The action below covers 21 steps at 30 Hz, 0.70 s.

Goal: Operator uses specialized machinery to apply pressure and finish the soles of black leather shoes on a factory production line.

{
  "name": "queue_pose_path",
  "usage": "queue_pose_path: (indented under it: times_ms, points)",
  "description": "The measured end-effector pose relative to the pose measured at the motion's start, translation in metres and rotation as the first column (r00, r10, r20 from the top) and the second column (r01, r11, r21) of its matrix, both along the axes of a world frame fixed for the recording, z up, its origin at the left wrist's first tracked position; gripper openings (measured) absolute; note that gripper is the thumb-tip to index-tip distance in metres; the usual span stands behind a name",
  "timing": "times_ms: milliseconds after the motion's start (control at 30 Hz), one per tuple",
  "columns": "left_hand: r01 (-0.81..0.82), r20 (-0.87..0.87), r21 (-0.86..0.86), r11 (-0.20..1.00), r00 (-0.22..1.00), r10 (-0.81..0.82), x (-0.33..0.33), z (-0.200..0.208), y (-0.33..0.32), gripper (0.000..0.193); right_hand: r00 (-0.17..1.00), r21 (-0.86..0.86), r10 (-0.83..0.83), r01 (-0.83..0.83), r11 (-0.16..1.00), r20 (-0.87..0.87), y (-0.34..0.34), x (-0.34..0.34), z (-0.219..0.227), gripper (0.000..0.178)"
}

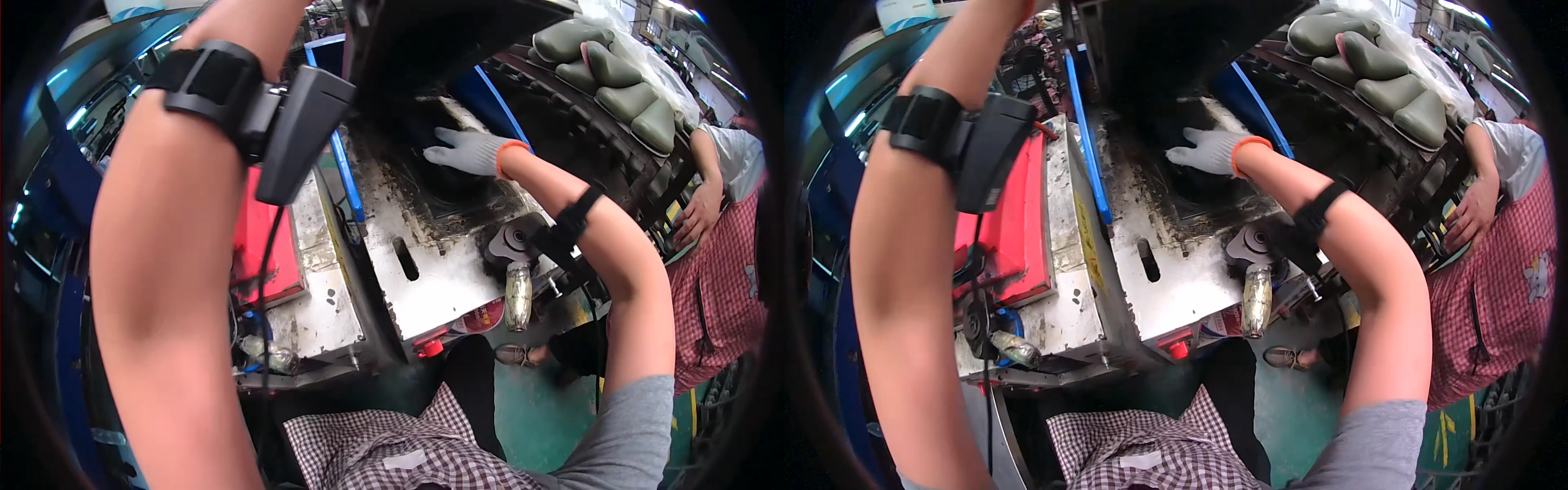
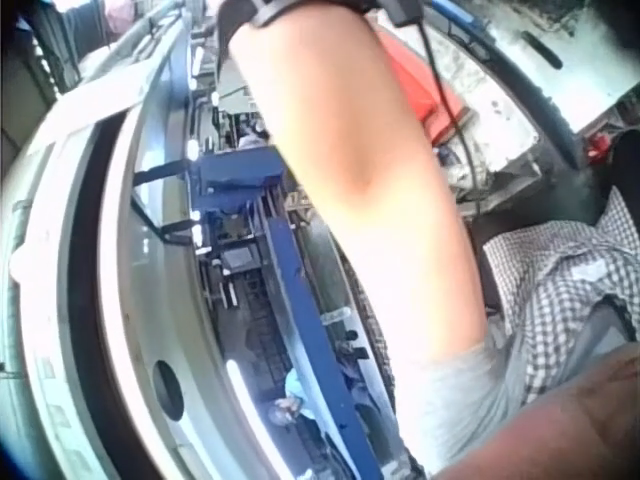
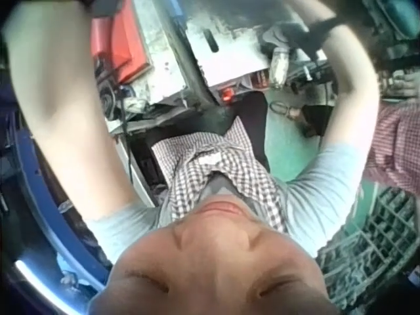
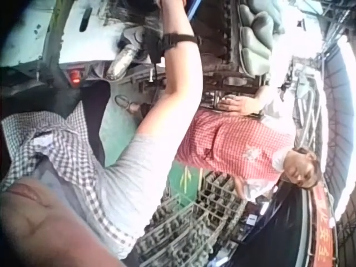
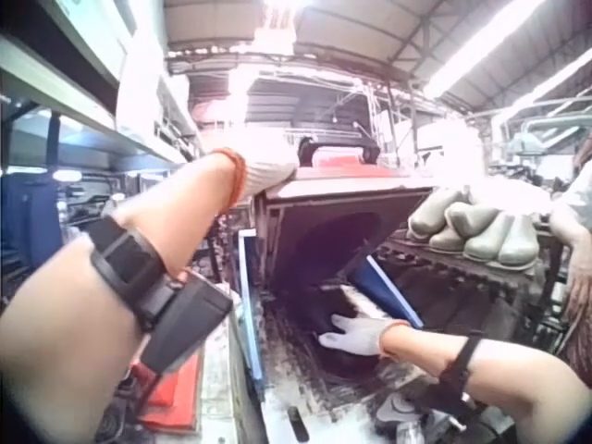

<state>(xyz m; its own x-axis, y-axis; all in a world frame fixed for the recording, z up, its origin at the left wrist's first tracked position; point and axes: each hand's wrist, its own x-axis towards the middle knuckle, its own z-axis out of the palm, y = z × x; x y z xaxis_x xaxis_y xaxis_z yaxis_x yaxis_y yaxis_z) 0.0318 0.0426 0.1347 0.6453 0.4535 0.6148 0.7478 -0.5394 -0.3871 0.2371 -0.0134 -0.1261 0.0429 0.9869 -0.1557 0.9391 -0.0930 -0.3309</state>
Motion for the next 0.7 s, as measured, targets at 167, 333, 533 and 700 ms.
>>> queue_pose_path:
  times_ms: [167, 333, 533, 700]
  points:
    - [0.505, 0.520, -0.248, 0.827, 0.790, -0.326, 0.003, -0.068, 0.000, 0.032, 0.984, 0.424, 0.117, -0.163, 0.891, 0.133, -0.118, -0.032, 0.031, 0.065]
    - [0.351, 0.534, -0.498, 0.793, 0.845, -0.038, -0.014, -0.152, -0.079, 0.067, 0.955, 0.647, 0.234, -0.295, 0.704, 0.181, -0.220, -0.073, -0.014, 0.043]
    - [0.398, 0.619, -0.379, 0.835, 0.780, -0.092, -0.018, -0.274, -0.110, 0.070, 0.959, 0.646, 0.129, -0.266, 0.716, 0.252, -0.263, -0.096, -0.054, 0.042]
    - [0.250, 0.456, -0.277, 0.928, 0.884, -0.102, -0.021, -0.343, -0.117, 0.074, 0.953, 0.765, 0.078, -0.283, 0.579, 0.294, -0.265, -0.084, -0.059, 0.042]
